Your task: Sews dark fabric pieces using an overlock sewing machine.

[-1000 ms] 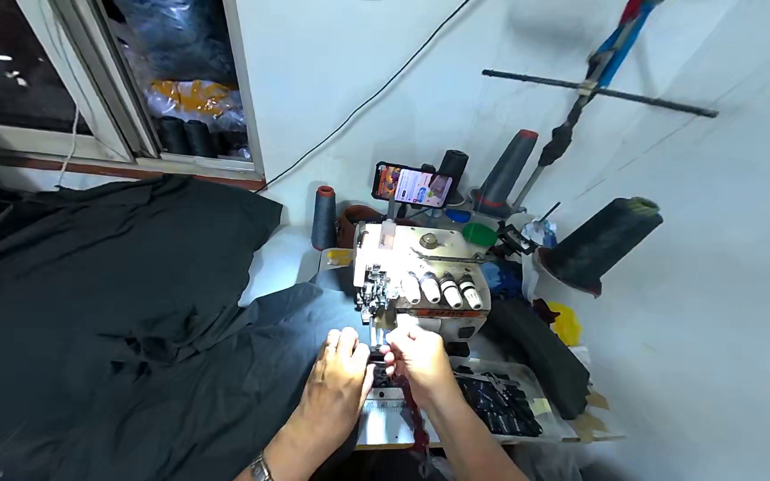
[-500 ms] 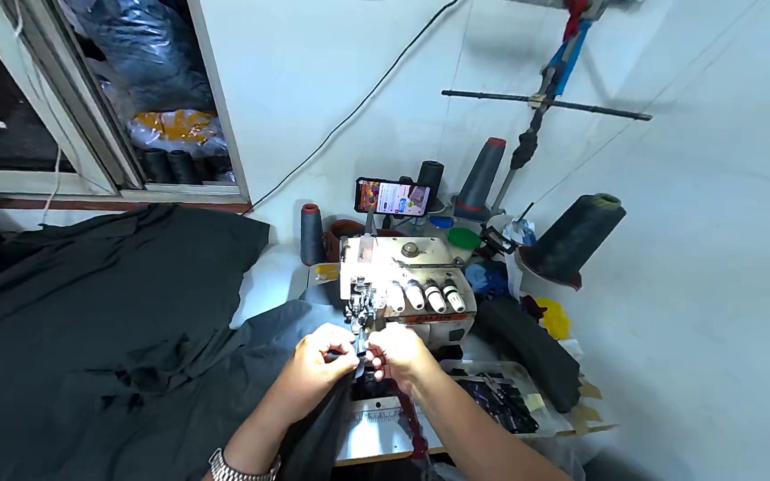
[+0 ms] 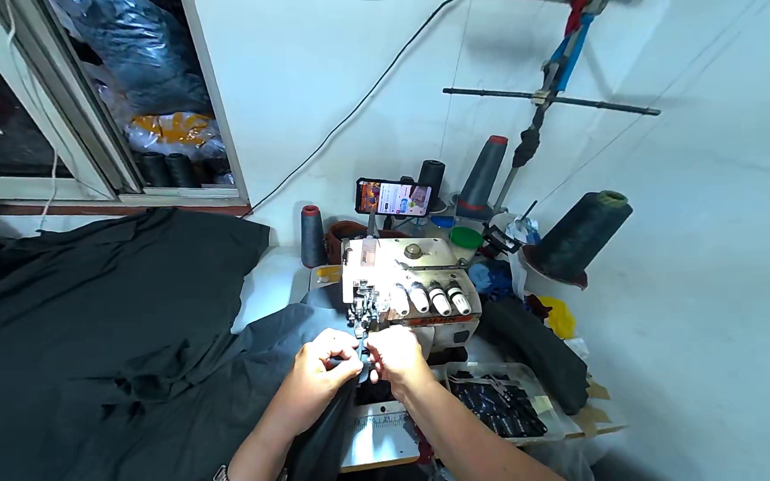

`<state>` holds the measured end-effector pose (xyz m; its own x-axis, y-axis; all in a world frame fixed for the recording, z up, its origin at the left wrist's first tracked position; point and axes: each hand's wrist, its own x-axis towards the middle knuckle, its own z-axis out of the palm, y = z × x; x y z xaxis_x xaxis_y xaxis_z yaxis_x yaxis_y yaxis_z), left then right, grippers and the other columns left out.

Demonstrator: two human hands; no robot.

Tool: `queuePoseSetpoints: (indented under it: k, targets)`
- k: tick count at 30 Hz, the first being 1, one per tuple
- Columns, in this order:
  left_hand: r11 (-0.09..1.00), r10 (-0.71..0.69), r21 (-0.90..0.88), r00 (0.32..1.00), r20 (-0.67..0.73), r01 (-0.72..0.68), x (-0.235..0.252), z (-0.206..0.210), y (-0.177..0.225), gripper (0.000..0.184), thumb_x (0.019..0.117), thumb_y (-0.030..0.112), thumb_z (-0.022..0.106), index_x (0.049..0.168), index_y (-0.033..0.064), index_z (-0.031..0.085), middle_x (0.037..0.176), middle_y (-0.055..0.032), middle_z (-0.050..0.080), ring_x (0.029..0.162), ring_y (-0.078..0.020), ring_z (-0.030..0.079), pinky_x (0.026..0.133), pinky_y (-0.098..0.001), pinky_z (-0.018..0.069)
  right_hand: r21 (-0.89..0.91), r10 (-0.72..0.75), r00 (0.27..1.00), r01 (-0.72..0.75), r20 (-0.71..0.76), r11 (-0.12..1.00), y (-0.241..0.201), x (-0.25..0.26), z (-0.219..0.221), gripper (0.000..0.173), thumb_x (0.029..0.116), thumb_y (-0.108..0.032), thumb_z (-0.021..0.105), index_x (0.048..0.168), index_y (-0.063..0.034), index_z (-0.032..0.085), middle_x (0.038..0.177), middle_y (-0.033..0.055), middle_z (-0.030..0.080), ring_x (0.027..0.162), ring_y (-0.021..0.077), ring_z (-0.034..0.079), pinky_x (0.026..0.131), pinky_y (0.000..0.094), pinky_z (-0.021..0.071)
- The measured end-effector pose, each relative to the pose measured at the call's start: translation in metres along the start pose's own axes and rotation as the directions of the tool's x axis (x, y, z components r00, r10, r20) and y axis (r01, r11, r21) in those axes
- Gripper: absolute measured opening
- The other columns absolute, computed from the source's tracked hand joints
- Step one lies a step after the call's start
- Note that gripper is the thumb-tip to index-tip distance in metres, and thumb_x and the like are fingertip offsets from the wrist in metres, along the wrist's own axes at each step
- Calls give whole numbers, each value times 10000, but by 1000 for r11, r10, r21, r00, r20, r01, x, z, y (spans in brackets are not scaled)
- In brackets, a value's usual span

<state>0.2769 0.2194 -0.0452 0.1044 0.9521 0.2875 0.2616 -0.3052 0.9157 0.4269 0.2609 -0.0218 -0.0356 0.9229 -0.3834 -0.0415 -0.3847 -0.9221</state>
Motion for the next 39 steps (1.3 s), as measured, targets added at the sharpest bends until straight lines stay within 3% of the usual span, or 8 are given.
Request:
queuePoseSetpoints:
  k: [5,9,11,13,19,27,36,39]
  targets:
    - [997,6,83,999,46,-10,-1,-1,-1,131,890,202,676,790,119,696,1112,5,684,944,-29,648,761,-186,541,-39,-20,999,21,27,999,1,3,-2,235,995,-5,591,763,-6,553,567,20,493,418,65,460,405,190,419]
    - [880,179,433,981,74,-194,-11,7,-5,213,934,192,568,867,106,750,1175,-3,716,1132,-109,617,964,-296,484,-162,-240,970,232,-29,959,19,2,-5,124,966,-12,643,853,37,650,656,49,568,514,84,536,512,221,490]
    - [782,281,563,957,68,-269,-20,13,-12,254,905,141,502,924,118,755,1194,0,731,1184,-176,637,1018,-405,478,-254,-541,837,508,-79,823,54,-2,-6,91,943,-41,631,923,30,684,808,73,640,686,95,609,658,253,535]
    - [723,356,615,933,60,-315,-28,19,-19,250,881,102,488,942,120,730,1236,-17,721,1244,-229,619,1086,-496,424,-224,-714,693,683,-104,695,94,-9,-1,117,912,-48,601,983,35,641,884,84,640,761,85,615,685,227,529]
    - [591,434,745,900,27,-308,-38,39,-26,240,893,52,468,888,94,705,1351,-41,677,1289,-290,612,1104,-580,408,31,-720,689,724,-77,689,161,-29,19,246,852,67,604,1097,82,591,978,92,687,918,51,675,848,210,569]
    - [541,436,786,899,42,-299,-36,40,-30,245,832,6,497,924,79,712,1374,-44,663,1300,-297,604,1099,-589,407,-81,-729,669,726,-145,683,164,-46,5,176,843,59,561,956,87,693,867,79,715,824,3,673,792,149,548]
    - [695,441,615,896,44,-372,-24,24,-32,293,890,25,458,1017,82,715,1308,-35,696,1338,-229,576,1156,-512,400,-52,-716,673,721,-182,691,151,-40,6,191,870,44,549,979,77,703,883,77,715,833,8,673,783,151,550]
    - [790,374,525,928,-2,-317,-31,-9,-28,302,920,95,454,1095,86,700,1251,-17,699,1226,-138,631,1083,-393,494,-71,-713,676,714,-187,696,143,-33,8,188,863,29,558,965,57,713,874,66,713,813,9,671,763,154,552]
